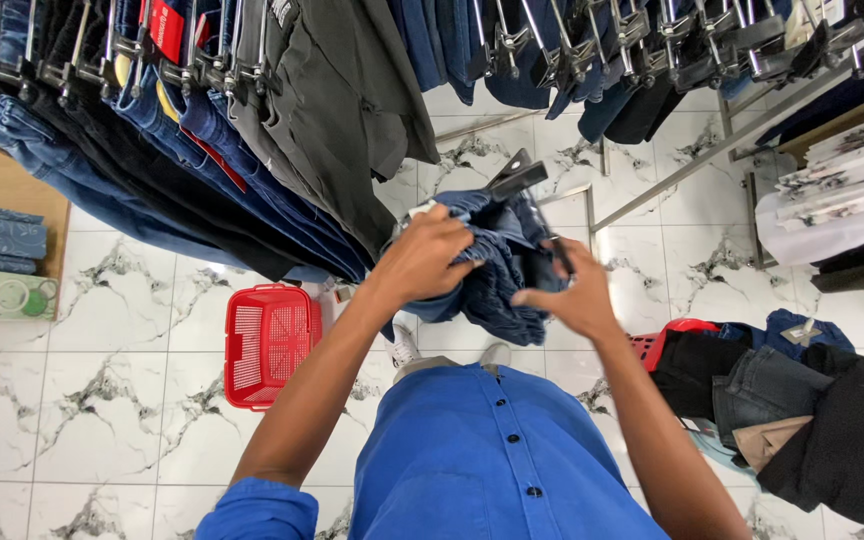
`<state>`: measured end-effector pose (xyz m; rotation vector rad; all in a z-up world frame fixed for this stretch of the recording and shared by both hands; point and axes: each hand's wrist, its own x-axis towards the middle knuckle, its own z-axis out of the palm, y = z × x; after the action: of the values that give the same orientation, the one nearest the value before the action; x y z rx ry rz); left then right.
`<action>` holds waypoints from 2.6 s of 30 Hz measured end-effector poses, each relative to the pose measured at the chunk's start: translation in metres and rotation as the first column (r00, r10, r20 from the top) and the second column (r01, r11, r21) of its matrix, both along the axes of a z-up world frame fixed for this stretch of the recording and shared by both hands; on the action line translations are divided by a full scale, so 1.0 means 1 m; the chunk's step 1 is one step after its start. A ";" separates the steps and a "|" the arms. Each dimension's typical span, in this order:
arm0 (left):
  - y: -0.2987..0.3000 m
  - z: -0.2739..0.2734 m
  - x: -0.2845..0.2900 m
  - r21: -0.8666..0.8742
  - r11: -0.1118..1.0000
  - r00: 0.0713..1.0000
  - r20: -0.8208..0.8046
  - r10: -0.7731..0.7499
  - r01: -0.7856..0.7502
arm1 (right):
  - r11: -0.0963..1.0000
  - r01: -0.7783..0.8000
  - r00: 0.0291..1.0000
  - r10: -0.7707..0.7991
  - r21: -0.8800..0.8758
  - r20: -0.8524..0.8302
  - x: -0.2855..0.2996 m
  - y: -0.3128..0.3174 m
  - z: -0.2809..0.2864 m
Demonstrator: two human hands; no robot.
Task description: The person picks up clothing items including pants and shirts, places them onto hangers, and hangs them on a metal rack.
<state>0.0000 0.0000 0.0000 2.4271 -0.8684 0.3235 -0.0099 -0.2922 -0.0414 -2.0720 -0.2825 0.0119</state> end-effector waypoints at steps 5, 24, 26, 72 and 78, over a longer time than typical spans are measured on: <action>-0.017 0.010 -0.021 -0.026 0.999 0.999 -0.007 -0.033 0.033 | 0.982 -0.168 0.986 0.169 -0.081 0.003 -0.001 0.059 0.019; 0.082 0.002 -0.078 0.097 0.991 0.996 -0.007 0.092 -0.091 | 0.597 -0.558 0.828 0.346 -0.577 -0.442 0.016 0.022 -0.091; 0.094 0.000 -0.080 0.134 0.985 0.993 -0.030 0.111 -0.106 | 0.568 -0.465 0.885 0.302 -0.679 -0.353 0.023 0.017 -0.090; 0.087 0.022 -0.059 -0.191 0.952 0.910 -0.386 0.151 -0.239 | 0.925 0.298 0.917 -0.209 -0.237 0.340 0.067 -0.036 -0.002; 0.064 0.036 -0.053 0.075 0.993 0.991 -0.091 0.095 -0.088 | 0.902 0.273 0.949 -0.195 -0.335 0.248 0.054 -0.040 0.005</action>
<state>-0.0528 0.0644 0.0362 2.5311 -0.7411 0.2131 0.0441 -0.3326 -0.0365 -2.4738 -0.1617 -0.3267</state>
